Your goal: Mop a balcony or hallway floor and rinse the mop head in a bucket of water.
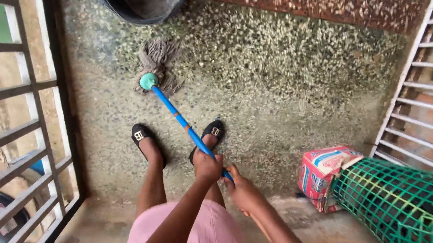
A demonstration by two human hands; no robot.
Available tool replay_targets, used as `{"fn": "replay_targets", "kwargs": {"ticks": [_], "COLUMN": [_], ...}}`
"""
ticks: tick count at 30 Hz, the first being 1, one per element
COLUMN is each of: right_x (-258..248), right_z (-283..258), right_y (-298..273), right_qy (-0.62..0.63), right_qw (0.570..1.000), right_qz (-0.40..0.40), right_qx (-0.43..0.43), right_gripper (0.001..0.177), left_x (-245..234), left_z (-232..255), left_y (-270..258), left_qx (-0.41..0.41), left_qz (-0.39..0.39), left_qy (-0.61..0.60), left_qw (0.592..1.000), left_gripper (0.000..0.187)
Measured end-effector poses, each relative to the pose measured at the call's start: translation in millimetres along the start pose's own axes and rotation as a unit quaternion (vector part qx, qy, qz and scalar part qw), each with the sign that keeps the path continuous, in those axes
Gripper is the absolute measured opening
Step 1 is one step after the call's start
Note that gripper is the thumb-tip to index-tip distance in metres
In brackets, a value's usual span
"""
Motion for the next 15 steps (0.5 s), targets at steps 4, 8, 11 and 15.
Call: {"fn": "replay_targets", "kwargs": {"ticks": [4, 8, 11, 15], "right_x": [29.6, 109.5, 107.1, 93.3], "right_z": [-55.9, 1.2, -111.2, -115.0], "right_y": [-1.3, 136.6, 90.2, 100.6], "right_qy": [-0.056, 0.043, -0.207, -0.013], "right_qw": [0.996, 0.910, 0.918, 0.963], "right_qz": [0.069, 0.203, 0.261, 0.169], "right_qx": [-0.018, -0.359, -0.215, -0.209], "right_gripper": [0.035, 0.039, 0.047, 0.043], "left_x": [-17.2, -49.3, -116.2, -99.9], "left_z": [-62.4, -121.1, -84.5, -59.7], "left_y": [36.5, 115.8, 153.9, 181.6], "left_qx": [-0.065, 0.130, 0.108, 0.011], "left_qz": [-0.087, -0.196, -0.179, -0.214], "left_qy": [0.059, 0.282, 0.316, 0.281], "left_qw": [0.992, 0.930, 0.925, 0.935], "left_gripper": [0.061, 0.024, 0.031, 0.034]}}
Point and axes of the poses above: each hand's wrist, its own y-axis towards the middle knuckle, its own x-axis out of the palm, z = x × y, the point moved 1 cm from there along y, towards the middle knuckle, and after that the axes turned 2 degrees about z, right-handed, at the moved point
